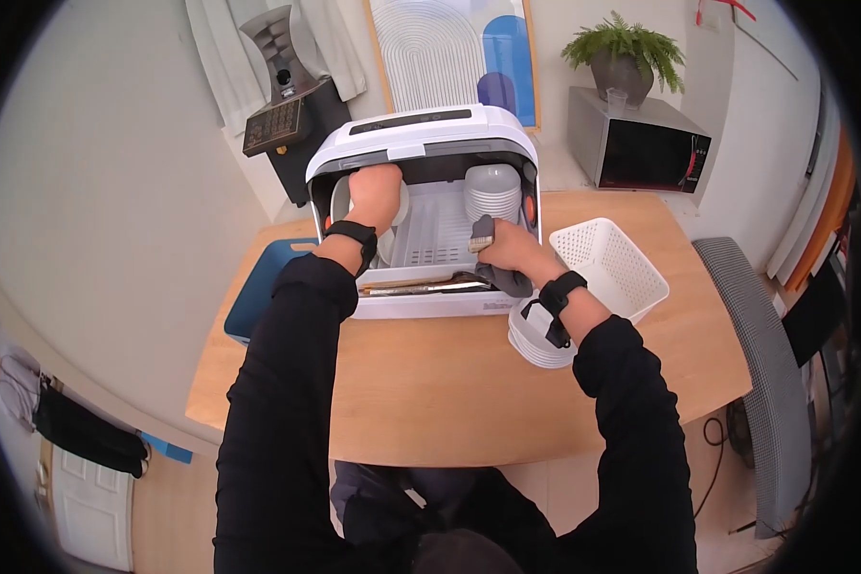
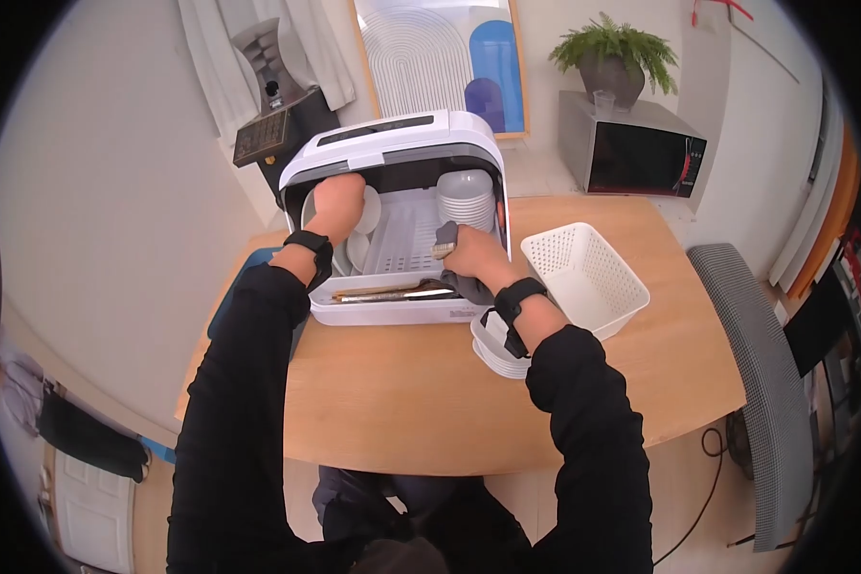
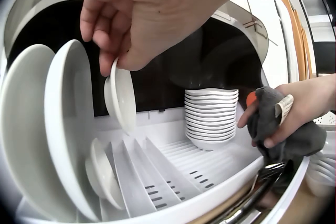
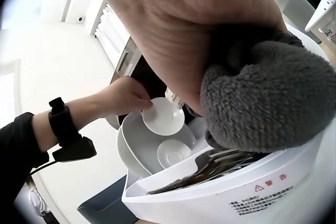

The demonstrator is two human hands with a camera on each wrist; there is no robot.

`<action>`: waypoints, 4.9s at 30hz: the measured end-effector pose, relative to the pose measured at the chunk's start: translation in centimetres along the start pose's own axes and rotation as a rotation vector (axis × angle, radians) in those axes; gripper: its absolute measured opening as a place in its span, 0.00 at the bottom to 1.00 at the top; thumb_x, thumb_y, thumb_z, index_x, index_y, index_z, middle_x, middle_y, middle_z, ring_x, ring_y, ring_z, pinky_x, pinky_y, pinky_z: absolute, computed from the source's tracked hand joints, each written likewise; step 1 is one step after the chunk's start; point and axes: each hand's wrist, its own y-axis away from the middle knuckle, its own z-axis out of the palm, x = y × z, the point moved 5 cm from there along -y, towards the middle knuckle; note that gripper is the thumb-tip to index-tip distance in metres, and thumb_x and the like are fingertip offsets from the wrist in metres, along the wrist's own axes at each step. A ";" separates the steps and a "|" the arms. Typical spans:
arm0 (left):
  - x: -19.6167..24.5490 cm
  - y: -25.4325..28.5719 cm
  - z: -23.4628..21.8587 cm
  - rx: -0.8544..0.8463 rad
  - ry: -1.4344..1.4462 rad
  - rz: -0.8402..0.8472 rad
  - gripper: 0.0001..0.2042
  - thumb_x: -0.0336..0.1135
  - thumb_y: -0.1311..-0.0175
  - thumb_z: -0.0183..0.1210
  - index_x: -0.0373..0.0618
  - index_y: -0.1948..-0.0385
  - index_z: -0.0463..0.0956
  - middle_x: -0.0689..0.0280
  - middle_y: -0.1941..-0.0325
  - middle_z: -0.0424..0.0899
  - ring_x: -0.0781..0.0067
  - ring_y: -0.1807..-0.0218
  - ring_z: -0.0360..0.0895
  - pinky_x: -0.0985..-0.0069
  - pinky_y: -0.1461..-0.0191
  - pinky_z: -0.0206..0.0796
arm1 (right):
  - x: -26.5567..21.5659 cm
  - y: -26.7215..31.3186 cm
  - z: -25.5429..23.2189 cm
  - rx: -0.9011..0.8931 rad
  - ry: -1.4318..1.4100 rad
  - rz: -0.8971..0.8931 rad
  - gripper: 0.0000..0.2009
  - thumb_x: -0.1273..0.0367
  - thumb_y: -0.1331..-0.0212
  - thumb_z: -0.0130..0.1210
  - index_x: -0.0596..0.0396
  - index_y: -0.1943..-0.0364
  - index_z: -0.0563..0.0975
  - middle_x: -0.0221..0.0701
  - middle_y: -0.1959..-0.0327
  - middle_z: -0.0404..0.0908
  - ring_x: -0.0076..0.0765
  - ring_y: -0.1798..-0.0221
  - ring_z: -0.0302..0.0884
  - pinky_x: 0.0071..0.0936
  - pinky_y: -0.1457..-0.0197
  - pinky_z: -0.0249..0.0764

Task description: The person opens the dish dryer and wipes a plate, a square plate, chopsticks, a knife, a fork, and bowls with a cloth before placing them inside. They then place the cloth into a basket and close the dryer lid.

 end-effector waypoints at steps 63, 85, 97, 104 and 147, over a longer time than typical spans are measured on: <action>5.9 3.9 0.2 0.005 0.151 0.297 0.06 0.34 0.46 0.56 0.46 0.76 0.81 0.59 0.73 0.83 0.57 0.69 0.82 0.62 0.67 0.74 | 1.6 0.4 -0.7 -0.136 -0.258 -0.014 0.22 0.64 0.53 0.65 0.59 0.54 0.76 0.41 0.58 0.83 0.39 0.55 0.81 0.30 0.50 0.74; 15.2 13.2 -2.1 -0.536 0.852 0.109 0.16 0.44 0.45 0.57 0.38 0.82 0.81 0.57 0.78 0.83 0.58 0.74 0.81 0.64 0.65 0.72 | -2.0 6.8 -10.1 0.243 -0.008 0.022 0.29 0.58 0.56 0.66 0.61 0.51 0.73 0.46 0.55 0.82 0.49 0.53 0.81 0.36 0.49 0.75; 6.1 12.5 -7.1 0.096 0.822 0.071 0.11 0.38 0.38 0.56 0.40 0.62 0.79 0.59 0.77 0.83 0.60 0.75 0.81 0.66 0.71 0.71 | -5.8 8.5 -11.9 0.315 -0.596 -0.112 0.22 0.63 0.47 0.67 0.54 0.48 0.75 0.32 0.55 0.81 0.27 0.53 0.78 0.26 0.49 0.74; 0.9 14.3 -9.2 0.473 0.314 0.265 0.05 0.32 0.42 0.57 0.50 0.64 0.78 0.70 0.77 0.78 0.69 0.73 0.77 0.71 0.73 0.68 | -13.0 7.2 -4.8 0.309 -0.577 -0.463 0.30 0.62 0.48 0.68 0.53 0.40 0.70 0.35 0.44 0.76 0.32 0.41 0.72 0.29 0.37 0.67; 1.4 15.6 -8.6 0.286 0.576 -0.025 0.26 0.25 0.46 0.57 0.50 0.42 0.66 0.63 0.67 0.79 0.62 0.77 0.78 0.70 0.75 0.69 | -10.2 7.3 -1.7 0.673 -0.443 -0.244 0.18 0.74 0.55 0.69 0.52 0.58 0.77 0.30 0.63 0.83 0.26 0.62 0.80 0.22 0.56 0.74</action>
